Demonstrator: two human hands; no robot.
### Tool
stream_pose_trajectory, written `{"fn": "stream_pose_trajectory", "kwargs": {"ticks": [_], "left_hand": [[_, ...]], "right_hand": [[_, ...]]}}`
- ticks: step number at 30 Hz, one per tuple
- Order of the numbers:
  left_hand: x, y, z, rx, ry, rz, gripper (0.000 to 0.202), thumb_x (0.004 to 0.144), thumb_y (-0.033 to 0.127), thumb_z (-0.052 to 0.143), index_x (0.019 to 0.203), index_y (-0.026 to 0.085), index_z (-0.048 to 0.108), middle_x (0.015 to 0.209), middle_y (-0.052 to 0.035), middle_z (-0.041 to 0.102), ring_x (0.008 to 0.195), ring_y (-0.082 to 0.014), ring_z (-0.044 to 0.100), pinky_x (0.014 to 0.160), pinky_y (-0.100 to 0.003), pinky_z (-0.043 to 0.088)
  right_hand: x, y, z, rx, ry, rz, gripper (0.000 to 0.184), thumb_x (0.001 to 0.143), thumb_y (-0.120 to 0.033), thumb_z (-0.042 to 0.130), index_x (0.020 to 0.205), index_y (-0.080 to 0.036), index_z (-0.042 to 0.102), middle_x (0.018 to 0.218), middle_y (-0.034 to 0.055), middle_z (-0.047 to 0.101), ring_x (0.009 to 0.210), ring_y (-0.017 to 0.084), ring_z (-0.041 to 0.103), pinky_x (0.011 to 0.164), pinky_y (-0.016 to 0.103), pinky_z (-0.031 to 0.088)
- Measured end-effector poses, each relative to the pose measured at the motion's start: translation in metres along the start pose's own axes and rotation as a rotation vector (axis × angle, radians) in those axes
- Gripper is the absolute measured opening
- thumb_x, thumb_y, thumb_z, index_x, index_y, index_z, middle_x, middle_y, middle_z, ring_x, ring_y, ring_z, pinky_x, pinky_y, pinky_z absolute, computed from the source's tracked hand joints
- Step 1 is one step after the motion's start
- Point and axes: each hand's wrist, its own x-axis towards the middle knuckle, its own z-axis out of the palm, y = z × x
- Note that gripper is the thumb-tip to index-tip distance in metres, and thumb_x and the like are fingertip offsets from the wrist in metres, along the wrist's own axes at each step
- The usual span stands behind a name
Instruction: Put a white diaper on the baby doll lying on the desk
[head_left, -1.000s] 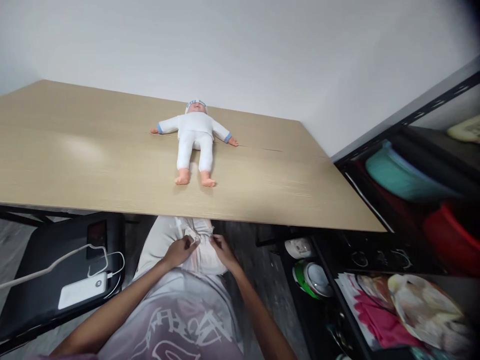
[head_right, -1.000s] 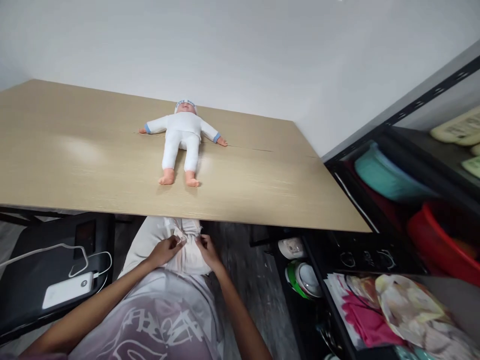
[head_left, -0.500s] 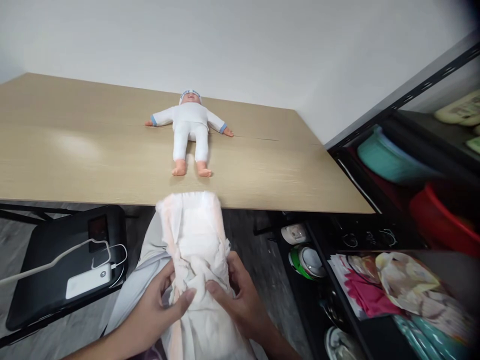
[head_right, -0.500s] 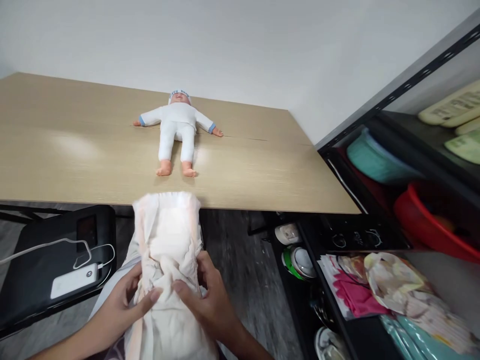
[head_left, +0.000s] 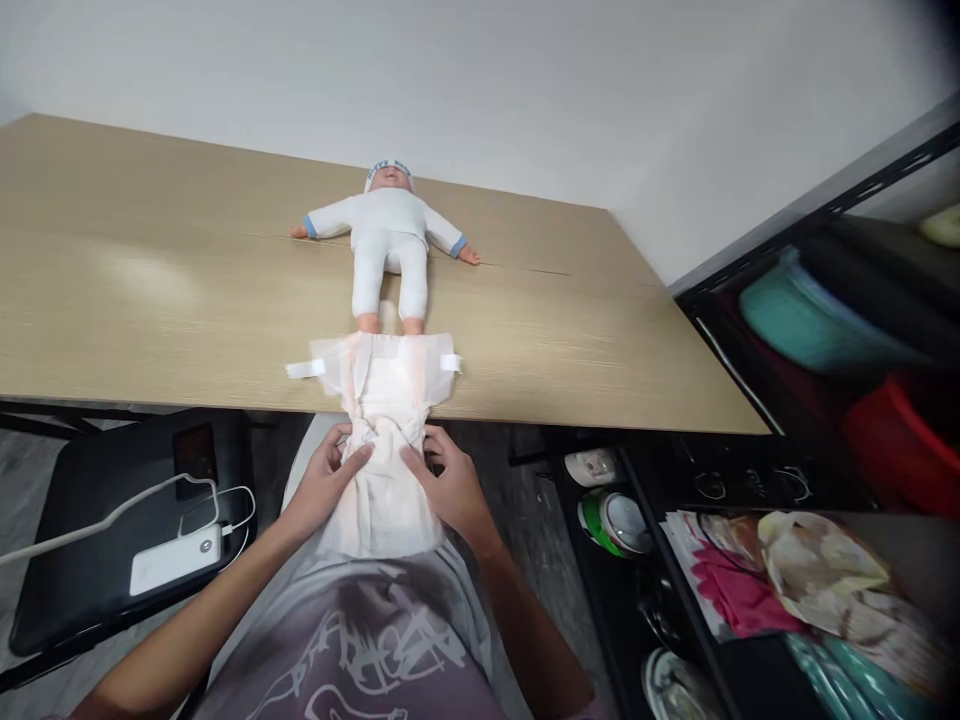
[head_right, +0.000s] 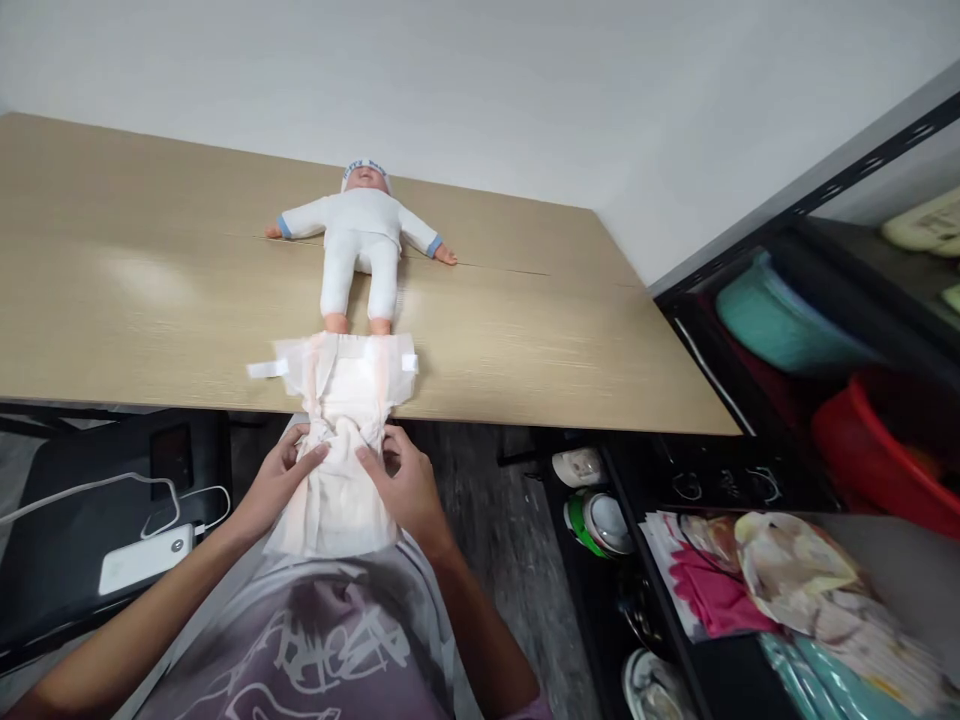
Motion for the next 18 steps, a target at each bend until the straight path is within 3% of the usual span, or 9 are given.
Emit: {"fn": "stream_pose_trajectory", "kwargs": {"ticks": [3,6,9,12,15,18], "left_hand": [[0.004,-0.001,-0.006,-0.013,-0.023,-0.034,0.073,0.079,0.070,0.100,0.120,0.023,0.062,0.078,0.0050,0.072,0.064,-0.0145,0.066,0.061,-0.023,0.049],[0.000,0.003,-0.008,-0.015,-0.039,-0.040,0.073,0.079,0.069,0.100,0.122,0.023,0.063,0.082,0.0033,0.076,0.068,-0.0163,0.070,0.064,-0.024,0.052],[-0.002,0.003,-0.006,-0.001,-0.071,-0.033,0.074,0.081,0.072,0.098,0.123,0.024,0.060,0.082,0.0035,0.075,0.071,-0.0181,0.072,0.068,-0.027,0.055],[-0.004,0.000,-0.006,0.070,-0.106,-0.007,0.072,0.087,0.074,0.091,0.125,0.026,0.054,0.087,0.0032,0.075,0.075,-0.0188,0.072,0.071,-0.029,0.056],[-0.008,0.008,-0.017,0.342,-0.106,0.100,0.059,0.099,0.071,0.081,0.129,0.027,0.054,0.096,0.0008,0.077,0.083,-0.0193,0.071,0.075,-0.029,0.052],[-0.010,0.039,-0.039,0.749,-0.130,0.255,0.045,0.108,0.064,0.072,0.133,0.028,0.063,0.109,-0.0033,0.081,0.093,-0.0226,0.074,0.080,-0.032,0.052]], "right_hand": [[-0.004,0.005,-0.012,-0.164,0.145,-0.100,0.035,0.106,-0.050,0.074,0.127,-0.023,0.077,0.120,0.0120,0.084,0.110,0.030,0.078,0.093,0.045,0.067],[-0.003,-0.008,-0.016,-0.272,0.224,-0.266,0.032,0.109,-0.046,0.071,0.133,-0.024,0.075,0.132,0.0142,0.079,0.121,0.031,0.073,0.097,0.047,0.067],[0.018,-0.032,-0.007,-0.381,0.165,-0.435,0.033,0.113,-0.043,0.069,0.142,-0.025,0.073,0.142,0.0133,0.076,0.136,0.031,0.069,0.118,0.052,0.061],[0.058,-0.046,0.014,-0.522,0.065,-0.523,0.048,0.115,-0.045,0.067,0.155,-0.019,0.067,0.161,0.0164,0.067,0.157,0.033,0.057,0.137,0.053,0.046],[0.095,-0.043,0.033,-0.705,-0.015,-0.496,0.070,0.115,-0.050,0.067,0.171,-0.011,0.055,0.181,0.0205,0.049,0.173,0.036,0.039,0.145,0.054,0.033],[0.111,-0.031,0.042,-0.831,-0.078,-0.461,0.076,0.118,-0.054,0.061,0.181,-0.015,0.044,0.190,0.0179,0.037,0.178,0.036,0.031,0.147,0.057,0.025]]}}
